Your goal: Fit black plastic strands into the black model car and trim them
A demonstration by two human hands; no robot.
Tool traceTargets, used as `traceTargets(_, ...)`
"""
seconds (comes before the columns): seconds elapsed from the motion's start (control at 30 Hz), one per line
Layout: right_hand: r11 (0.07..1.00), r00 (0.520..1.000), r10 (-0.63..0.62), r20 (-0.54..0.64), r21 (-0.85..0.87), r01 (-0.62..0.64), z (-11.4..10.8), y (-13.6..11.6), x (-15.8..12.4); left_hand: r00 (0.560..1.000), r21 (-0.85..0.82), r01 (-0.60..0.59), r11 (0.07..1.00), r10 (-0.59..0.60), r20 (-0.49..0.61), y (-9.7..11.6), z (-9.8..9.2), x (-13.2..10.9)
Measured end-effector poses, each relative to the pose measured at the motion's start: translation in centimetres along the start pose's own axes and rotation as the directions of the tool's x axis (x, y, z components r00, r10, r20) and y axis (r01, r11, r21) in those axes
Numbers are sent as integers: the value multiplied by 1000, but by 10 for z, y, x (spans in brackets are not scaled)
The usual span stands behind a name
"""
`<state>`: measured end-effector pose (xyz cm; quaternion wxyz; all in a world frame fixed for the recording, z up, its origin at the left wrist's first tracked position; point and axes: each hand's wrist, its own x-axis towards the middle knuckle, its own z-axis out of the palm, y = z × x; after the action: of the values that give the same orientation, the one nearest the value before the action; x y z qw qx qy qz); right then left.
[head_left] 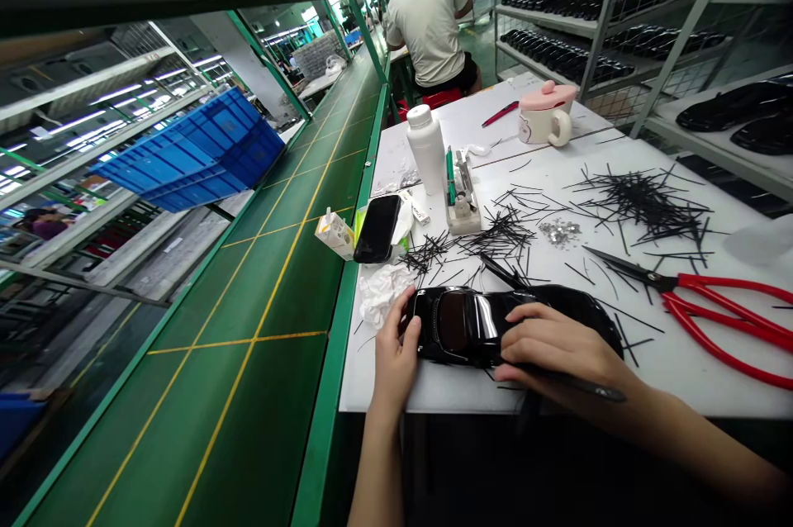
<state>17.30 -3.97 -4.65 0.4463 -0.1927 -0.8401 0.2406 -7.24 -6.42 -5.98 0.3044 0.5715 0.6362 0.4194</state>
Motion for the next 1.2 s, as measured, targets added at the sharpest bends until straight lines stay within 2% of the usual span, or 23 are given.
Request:
traceTargets(0.13,997,999,38,19,59,-39,-6,4,3,1000,-1,-1,1000,1,1,0,0,-1)
traceTargets(0.3,970,966,233,112,50,-240,-13,5,10,1000,-9,-19,1000,19,-3,-3,0,-1)
traceTargets(0.4,949,940,308,147,28,-315,-14,2,15,999,4,-41,999,41,-3,-4,1,-1)
traceTargets(0.57,903,896,420,147,32,-428,-16,0,19,981,119,-144,983,157,-115,-5,2,-7)
traceTargets(0.67,902,887,421,189,12,-431,-15,0,20,930,224,-268,937,312,-195,-6,2,-13)
traceTargets(0.8,911,895,398,201,24,-411,-13,1,19,798,368,-434,822,541,-267,-2,4,-22)
traceTargets(0.87,892,879,436,194,39,-451,-12,2,18,736,430,-517,741,640,-219,3,7,-27)
traceTargets(0.93,866,859,478,185,65,-496,-13,2,16,695,460,-590,663,708,-128,10,12,-33)
traceTargets(1.07,812,818,545,186,129,-570,-16,1,15,671,443,-664,602,741,-2,23,24,-40)
traceTargets(1.2,743,762,615,206,173,-646,-21,-2,15,666,419,-682,599,746,17,31,33,-36)
